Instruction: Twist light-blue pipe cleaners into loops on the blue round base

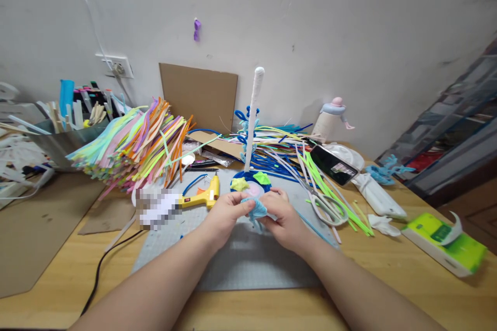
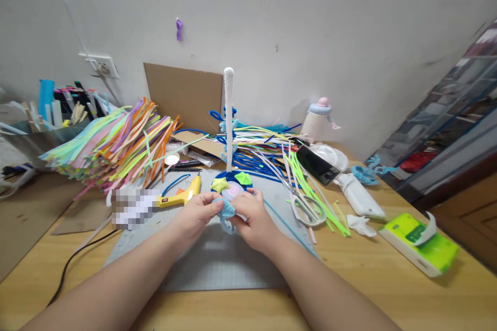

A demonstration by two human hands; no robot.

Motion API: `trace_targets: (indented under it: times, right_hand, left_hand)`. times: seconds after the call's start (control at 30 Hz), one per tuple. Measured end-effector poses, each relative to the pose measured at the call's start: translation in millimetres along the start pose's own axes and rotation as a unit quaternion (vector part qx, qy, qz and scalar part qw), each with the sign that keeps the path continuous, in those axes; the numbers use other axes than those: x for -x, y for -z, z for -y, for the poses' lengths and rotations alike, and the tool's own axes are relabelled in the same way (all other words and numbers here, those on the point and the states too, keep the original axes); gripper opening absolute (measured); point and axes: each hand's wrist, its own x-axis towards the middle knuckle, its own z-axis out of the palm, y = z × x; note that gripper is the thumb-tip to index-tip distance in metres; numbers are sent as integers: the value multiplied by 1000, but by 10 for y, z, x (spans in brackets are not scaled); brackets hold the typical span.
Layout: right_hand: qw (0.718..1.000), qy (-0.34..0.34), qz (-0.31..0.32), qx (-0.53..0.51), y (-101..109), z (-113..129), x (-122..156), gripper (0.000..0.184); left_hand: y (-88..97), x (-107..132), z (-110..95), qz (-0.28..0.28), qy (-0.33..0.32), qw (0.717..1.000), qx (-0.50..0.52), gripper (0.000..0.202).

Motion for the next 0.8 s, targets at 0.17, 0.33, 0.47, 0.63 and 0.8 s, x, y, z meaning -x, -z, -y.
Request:
trace_targets:
  times: [0.17,0.33,0.47,0.63,0.8]
  right_hand:
    - [996,-26,-54,-64,-71,-52,10,11]
    - [994,-40,-78,-60,-104,-89,15,10]
    - [997,-36,-65,-28,-85,-55,12,7]
    - [999,-21,-43,10,-42,-25,6,8]
    - [998,-14,-60,6,-43,-65,10,8]
  left_hand:
    - [-59,12,-57,-1,29,994,101,31]
    - [-53,21,-56,14,32,998,58,24]
    - [-10,9,9,-1,26,1000,-1,20]
    - [-31,19,1,-25,-3,998,-62,23]
    - [-71,32,-25,-44,-2,998,-46,22]
